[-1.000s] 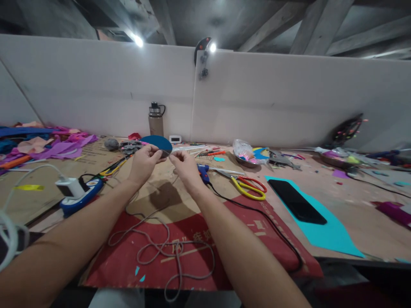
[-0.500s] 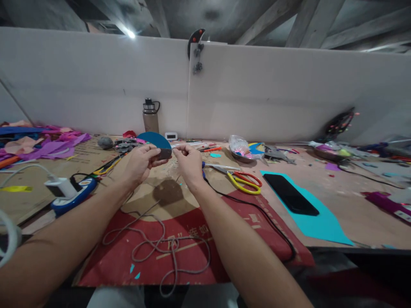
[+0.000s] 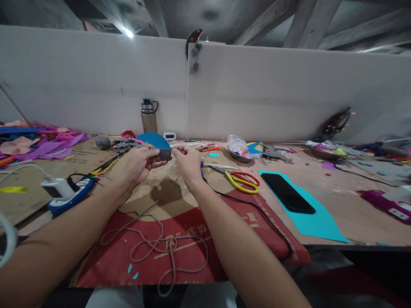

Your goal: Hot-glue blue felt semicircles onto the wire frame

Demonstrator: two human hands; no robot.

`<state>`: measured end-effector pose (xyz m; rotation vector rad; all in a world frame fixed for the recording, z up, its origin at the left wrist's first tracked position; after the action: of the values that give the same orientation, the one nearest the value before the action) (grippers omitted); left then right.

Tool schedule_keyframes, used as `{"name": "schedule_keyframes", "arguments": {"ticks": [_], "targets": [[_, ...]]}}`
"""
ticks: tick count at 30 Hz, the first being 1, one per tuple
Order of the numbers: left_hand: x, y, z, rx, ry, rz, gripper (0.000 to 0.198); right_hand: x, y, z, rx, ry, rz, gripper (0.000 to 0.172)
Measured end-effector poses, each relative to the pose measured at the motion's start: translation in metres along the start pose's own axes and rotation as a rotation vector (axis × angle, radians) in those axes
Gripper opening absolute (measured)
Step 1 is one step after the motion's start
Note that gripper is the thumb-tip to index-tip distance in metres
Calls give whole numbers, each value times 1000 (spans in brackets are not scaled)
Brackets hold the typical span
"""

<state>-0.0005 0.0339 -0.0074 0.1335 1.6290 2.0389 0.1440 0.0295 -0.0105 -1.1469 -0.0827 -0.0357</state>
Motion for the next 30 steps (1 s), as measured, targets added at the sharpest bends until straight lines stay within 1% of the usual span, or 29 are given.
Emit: {"name": "schedule_keyframes", "arguments": {"ticks": [6,11,14,17,20,22,27,30], "targets": [[1,0,0,27,14,-68,13,-1,-2,-1,-43,-73,115,18],[0,-1,0,78,2,-103,9,-2,-1,-3,-80,-165,227,18],[-1,-1,-1,109,-15,-119,11,-3,-3,-6,-91,-202,256,18],[-2,-3,0,118,-29,-112,9,-5,-6,-9,-105,-218,266,18],[-1,-5,1,97,-26,-78,5,-7,-8,-10,-110,-218,257,18],[-1,-5,1,78,-28,-38,6,-8,-7,-10,-103,-212,243,18],[-10,-5,-2,45,-160,61,15,-9,-5,-11,-52,-185,153,18],[-15,-6,-3,17,-209,112,20,-8,-4,-10,-31,-180,78,18]]}}
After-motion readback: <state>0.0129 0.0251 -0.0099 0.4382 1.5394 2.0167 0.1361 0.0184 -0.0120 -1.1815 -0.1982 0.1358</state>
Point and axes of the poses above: each hand's wrist, its own z-axis towards the middle knuckle, its own x-axis out of the back of the hand, y = z × x, the point moved 3 cm from there along z, towards the middle knuckle, and after that the axes turned 15 degrees about -y, right-handed, at the moved point
